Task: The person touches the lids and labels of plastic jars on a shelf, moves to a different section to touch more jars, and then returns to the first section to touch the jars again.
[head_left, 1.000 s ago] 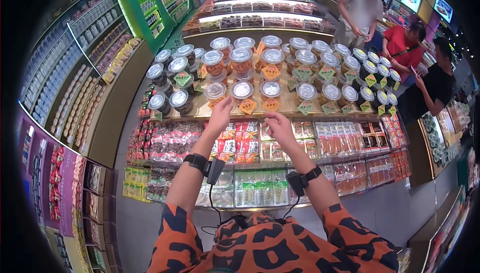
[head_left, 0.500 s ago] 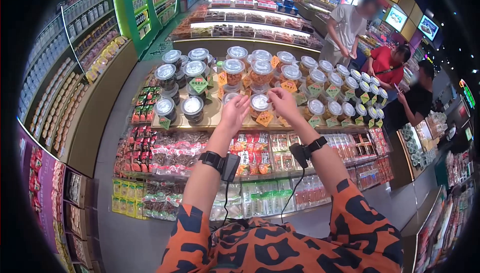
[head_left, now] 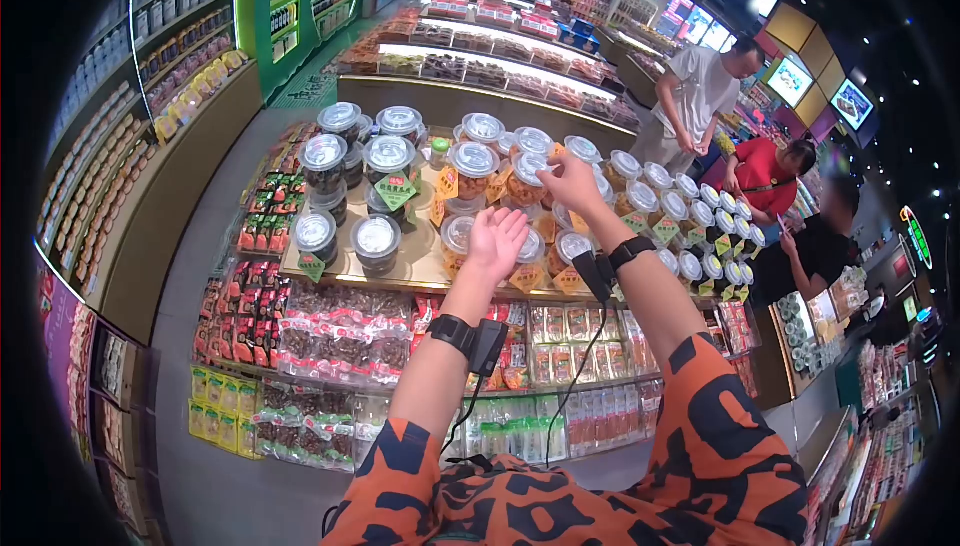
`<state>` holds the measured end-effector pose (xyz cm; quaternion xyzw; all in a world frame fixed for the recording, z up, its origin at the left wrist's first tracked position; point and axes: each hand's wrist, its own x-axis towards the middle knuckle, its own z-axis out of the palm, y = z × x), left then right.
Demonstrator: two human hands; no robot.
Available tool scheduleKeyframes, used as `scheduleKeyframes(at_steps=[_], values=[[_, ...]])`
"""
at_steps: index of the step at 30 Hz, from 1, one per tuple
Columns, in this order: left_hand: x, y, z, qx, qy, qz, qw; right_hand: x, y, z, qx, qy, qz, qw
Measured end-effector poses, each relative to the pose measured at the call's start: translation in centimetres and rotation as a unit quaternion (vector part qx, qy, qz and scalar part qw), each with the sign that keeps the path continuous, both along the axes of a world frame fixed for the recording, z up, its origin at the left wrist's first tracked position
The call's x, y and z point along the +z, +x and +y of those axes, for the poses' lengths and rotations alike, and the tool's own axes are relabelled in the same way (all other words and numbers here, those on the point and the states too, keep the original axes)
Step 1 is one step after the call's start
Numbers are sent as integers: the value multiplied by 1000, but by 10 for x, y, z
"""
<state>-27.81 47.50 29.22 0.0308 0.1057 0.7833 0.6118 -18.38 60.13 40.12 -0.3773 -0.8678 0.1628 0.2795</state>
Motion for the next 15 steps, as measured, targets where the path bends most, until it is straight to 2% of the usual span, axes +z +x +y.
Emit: scheduleKeyframes(at_steps=[3, 6, 7, 9, 15], values=[[-9, -8, 19, -14, -20, 4, 1000, -8, -14, 27, 13, 48, 24, 998], [-11, -8, 32, -24, -75, -8, 997, -10, -26, 44, 42, 137, -37, 989], [-13, -9, 36, -25, -82, -5, 996, -11, -29, 48, 40, 130, -34, 990], [-21, -9, 44, -31, -64, -6, 997, -10, -34, 54, 37, 144, -112, 983], [-26, -9, 72, -60, -101, -32, 993, -4, -44, 59, 32, 140, -166, 976]])
